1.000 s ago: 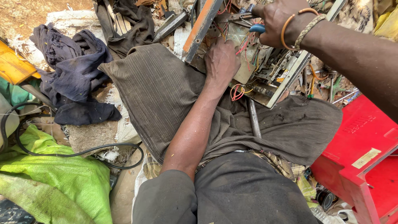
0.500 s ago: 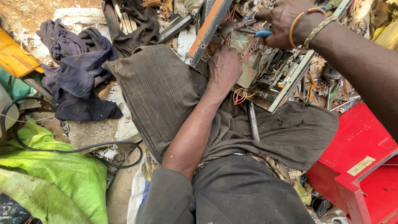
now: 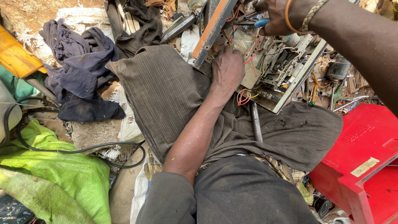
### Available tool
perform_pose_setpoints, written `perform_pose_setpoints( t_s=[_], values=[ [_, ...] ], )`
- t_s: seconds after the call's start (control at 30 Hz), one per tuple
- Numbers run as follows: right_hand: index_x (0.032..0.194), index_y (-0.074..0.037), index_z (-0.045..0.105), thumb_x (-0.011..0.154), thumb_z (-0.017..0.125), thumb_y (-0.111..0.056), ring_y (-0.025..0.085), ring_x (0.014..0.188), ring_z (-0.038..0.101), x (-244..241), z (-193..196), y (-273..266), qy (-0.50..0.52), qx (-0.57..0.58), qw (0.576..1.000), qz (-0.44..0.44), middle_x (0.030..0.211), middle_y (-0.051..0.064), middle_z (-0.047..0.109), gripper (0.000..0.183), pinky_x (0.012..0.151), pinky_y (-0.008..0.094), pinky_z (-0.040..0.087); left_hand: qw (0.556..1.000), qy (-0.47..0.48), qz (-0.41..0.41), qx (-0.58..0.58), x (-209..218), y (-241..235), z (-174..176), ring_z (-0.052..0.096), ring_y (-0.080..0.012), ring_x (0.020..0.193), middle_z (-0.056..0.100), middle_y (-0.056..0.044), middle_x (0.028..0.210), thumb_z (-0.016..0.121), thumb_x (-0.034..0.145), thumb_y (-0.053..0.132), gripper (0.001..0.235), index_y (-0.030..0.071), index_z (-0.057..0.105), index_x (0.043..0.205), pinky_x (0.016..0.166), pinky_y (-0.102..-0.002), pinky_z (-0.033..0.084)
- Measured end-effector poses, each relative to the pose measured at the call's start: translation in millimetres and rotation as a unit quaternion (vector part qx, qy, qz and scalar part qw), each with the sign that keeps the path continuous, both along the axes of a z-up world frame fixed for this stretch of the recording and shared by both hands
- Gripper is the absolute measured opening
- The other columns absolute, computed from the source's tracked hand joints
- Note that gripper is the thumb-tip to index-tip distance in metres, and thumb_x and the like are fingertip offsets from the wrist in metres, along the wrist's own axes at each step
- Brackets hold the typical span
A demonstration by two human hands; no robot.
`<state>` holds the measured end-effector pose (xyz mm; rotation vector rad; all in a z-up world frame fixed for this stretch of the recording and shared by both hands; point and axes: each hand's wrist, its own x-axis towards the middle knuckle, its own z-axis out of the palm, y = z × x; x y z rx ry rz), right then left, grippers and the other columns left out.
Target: The person sits on the ground and uses pliers and a screwdriver to strip wires and adjust components inside an open electronic device. They repeatedly cut and pull wires from the circuit board and transformer area.
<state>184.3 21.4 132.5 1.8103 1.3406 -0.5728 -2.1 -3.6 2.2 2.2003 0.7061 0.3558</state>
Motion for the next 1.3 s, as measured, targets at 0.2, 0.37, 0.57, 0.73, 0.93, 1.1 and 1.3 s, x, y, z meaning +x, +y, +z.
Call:
perform_pose_setpoints(
  t_s=[0.2,0.37,0.57,0.73,0.93,1.1,1.3],
  values=[
    [0.131,-0.013,0.071,0.084,0.077,-0.030,0.019,0.052,0.065,-3.4,-16.9,-19.5,0.005,0.097,0.990,0.107,0.074,0.009,0.073,0.050,0.042,0.036,0.054,1.000,-0.001,0.004,0.001,-4.7,-4.8,-6.8,0.070,-0.0321,0.085,0.065,-0.020,0.095,0.066,0.089,0.010,0.013,-0.003,0.070,0.086,0.073,-0.042,0.059],
    [0.140,-0.015,0.061,0.094,0.071,-0.031,0.022,0.058,0.070,-13.7,15.0,-25.1,-0.017,0.014,1.000,-0.020,0.083,0.012,0.075,0.049,0.048,0.038,0.057,0.996,-0.087,0.019,-0.027,-8.7,-4.4,0.0,0.070,-0.0319,0.080,0.064,-0.019,0.087,0.069,0.093,0.016,0.018,0.001,0.068,0.084,0.068,-0.043,0.057],
    [0.146,-0.025,0.058,0.088,0.074,-0.052,0.039,0.099,0.062,-25.0,68.9,-99.9,-0.051,0.190,0.976,-0.092,0.110,0.024,0.063,0.066,0.081,0.051,0.050,0.990,-0.053,0.009,-0.129,-12.9,7.4,27.2,0.067,-0.0300,0.071,0.061,-0.013,0.078,0.071,0.088,0.019,0.021,0.003,0.060,0.080,0.067,-0.049,0.051],
    [0.151,-0.012,0.054,0.091,0.074,-0.051,0.042,0.095,0.062,-30.8,73.0,-161.9,-0.086,0.234,0.952,-0.176,0.110,0.027,0.062,0.074,0.086,0.053,0.048,0.967,-0.053,0.106,-0.226,-14.6,5.3,37.0,0.069,-0.0389,0.081,0.066,-0.017,0.088,0.073,0.086,0.025,0.032,0.002,0.056,0.101,0.070,-0.051,0.050],
    [0.129,0.004,0.060,0.085,0.079,-0.040,0.037,0.098,0.063,-23.5,61.9,-174.3,-0.109,0.323,0.939,-0.051,0.107,0.024,0.063,0.065,0.088,0.048,0.050,0.979,-0.017,0.073,-0.189,-6.3,12.6,19.0,0.070,-0.0455,0.087,0.071,-0.024,0.092,0.061,0.097,0.022,0.030,0.007,0.060,0.124,0.072,-0.054,0.052],
    [0.121,0.001,0.064,0.084,0.081,-0.028,0.027,0.079,0.065,-19.1,48.0,-139.0,-0.073,0.366,0.927,0.033,0.094,0.016,0.066,0.050,0.064,0.040,0.051,0.995,0.042,0.018,-0.085,0.5,10.6,5.3,0.069,-0.0457,0.072,0.068,-0.027,0.076,0.060,0.095,0.020,0.037,0.006,0.059,0.129,0.066,-0.056,0.052],
    [0.110,-0.002,0.067,0.099,0.066,-0.014,0.011,0.047,0.059,-17.4,29.1,-86.9,-0.113,0.296,0.939,0.132,0.066,0.007,0.063,0.015,0.038,0.027,0.047,0.994,0.045,0.016,-0.097,-4.0,7.8,5.2,0.071,-0.0408,0.069,0.069,-0.022,0.072,0.061,0.097,0.020,0.031,0.005,0.061,0.124,0.063,-0.053,0.053]
  ],
)
